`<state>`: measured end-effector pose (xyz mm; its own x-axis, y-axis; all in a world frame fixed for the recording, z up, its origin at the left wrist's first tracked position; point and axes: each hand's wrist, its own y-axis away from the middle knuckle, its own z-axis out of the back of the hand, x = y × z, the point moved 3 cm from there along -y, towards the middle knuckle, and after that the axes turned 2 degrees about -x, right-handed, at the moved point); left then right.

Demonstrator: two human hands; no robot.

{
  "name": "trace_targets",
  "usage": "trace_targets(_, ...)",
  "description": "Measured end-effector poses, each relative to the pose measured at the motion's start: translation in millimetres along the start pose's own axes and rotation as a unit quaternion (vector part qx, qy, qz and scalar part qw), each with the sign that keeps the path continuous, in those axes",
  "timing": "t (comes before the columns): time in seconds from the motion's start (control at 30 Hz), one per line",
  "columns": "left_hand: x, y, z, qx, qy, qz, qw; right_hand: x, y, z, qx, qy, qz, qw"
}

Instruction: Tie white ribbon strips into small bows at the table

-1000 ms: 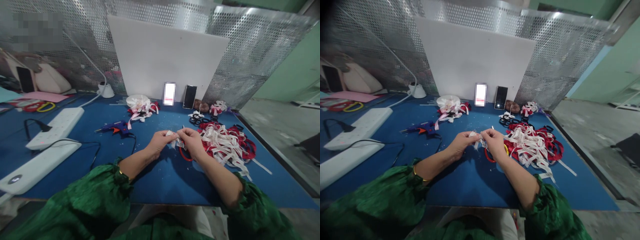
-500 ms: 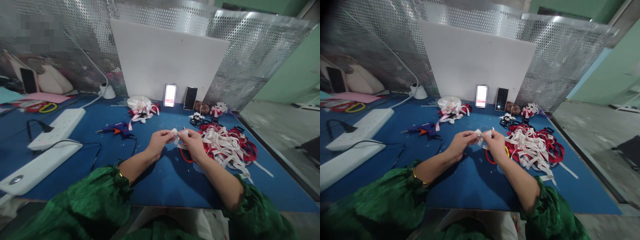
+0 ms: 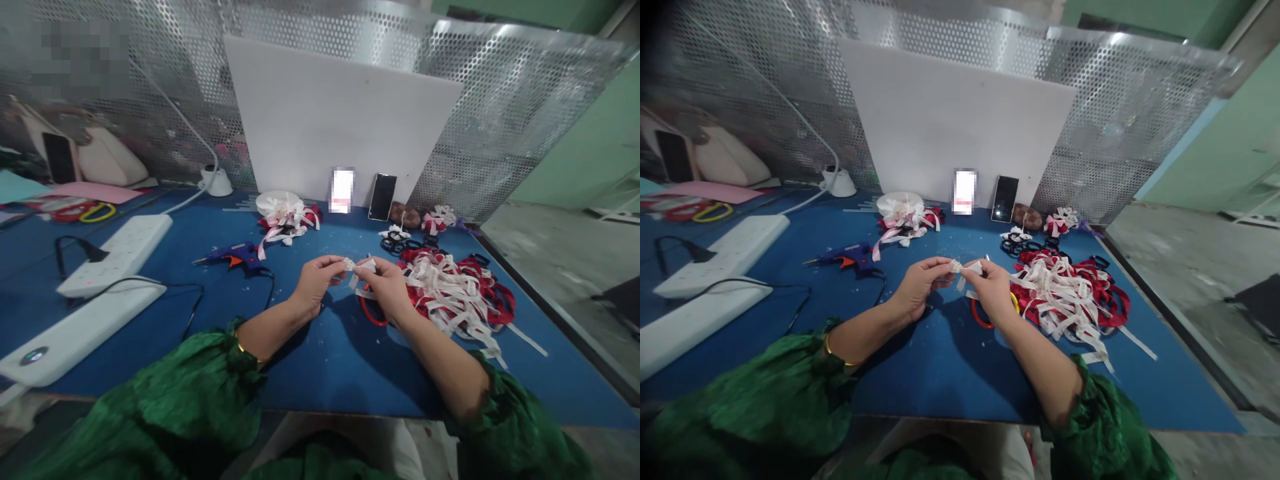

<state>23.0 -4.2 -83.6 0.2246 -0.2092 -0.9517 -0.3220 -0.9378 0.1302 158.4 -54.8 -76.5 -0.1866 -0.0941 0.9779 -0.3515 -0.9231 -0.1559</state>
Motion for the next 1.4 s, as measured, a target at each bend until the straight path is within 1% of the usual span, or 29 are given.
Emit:
trace_targets(0.1,-0.1,-0.2,0.2,0.004,-0.017,0.008,1.000,0.1,-0.4,0.1,0.007,0.023,0.025,0.999)
trace_targets(0.2,1.0,-1.0,0.9,-0.006,-0.038,-0.006,0.999,-0.9,-0.7,0.0,0.007,0.029,0.035,0.999)
trace_targets(0.3,1.0,-1.6,-0.2,-0.012,-0.039,-0.047,0.998,-2.0,0.6,-1.1,0.010,0.005,-0.001,1.000)
trace_targets(0.37,0.5,-1.4,-1.6,-0.013,-0.039,-0.075,0.996,-1.2,3.0,-3.5,0.028,-0.029,-0.031,0.999)
trace_targets(0.43,0.8,-0.9,-3.0,-0.010,-0.040,-0.085,0.996,0.9,5.9,-6.4,0.048,-0.070,-0.051,0.995)
trace_targets(0.57,3.5,-0.8,-3.4,-0.008,-0.035,-0.068,0.997,2.9,8.9,-8.7,0.060,-0.111,-0.070,0.990)
trace_targets(0.67,3.9,-2.7,-1.6,-0.026,-0.024,-0.068,0.997,0.1,7.9,-7.2,0.054,-0.122,-0.088,0.987)
trace_targets(0.77,3.7,-5.1,0.1,-0.039,-0.002,-0.061,0.997,-4.4,6.0,-6.1,0.053,-0.136,-0.118,0.982)
trace_targets(0.87,2.7,-5.4,0.6,-0.037,0.026,-0.049,0.998,-6.8,5.2,-7.0,0.054,-0.146,-0.139,0.978)
trace_targets(0.97,3.7,-2.9,-0.6,-0.011,0.054,-0.010,0.998,-5.0,5.7,-8.9,0.052,-0.160,-0.132,0.977)
trace_targets(1.03,6.3,-0.6,-3.4,0.029,0.052,0.022,0.998,-3.1,6.4,-9.8,0.053,-0.161,-0.128,0.977)
trace_targets(1.1,9.7,1.1,-6.3,0.060,0.034,0.036,0.997,-1.3,6.8,-10.4,0.055,-0.155,-0.126,0.978)
trace_targets(1.23,13.2,0.6,-5.9,0.017,0.023,0.005,1.000,0.5,8.2,-12.6,0.059,-0.130,-0.120,0.982)
trace_targets(1.3,13.5,0.0,-5.9,0.016,0.033,-0.001,0.999,-0.3,9.7,-15.2,0.070,-0.118,-0.125,0.983)
trace_targets(1.4,13.2,0.1,-5.4,0.025,0.049,0.015,0.998,-2.8,11.8,-19.1,0.092,-0.111,-0.132,0.981)
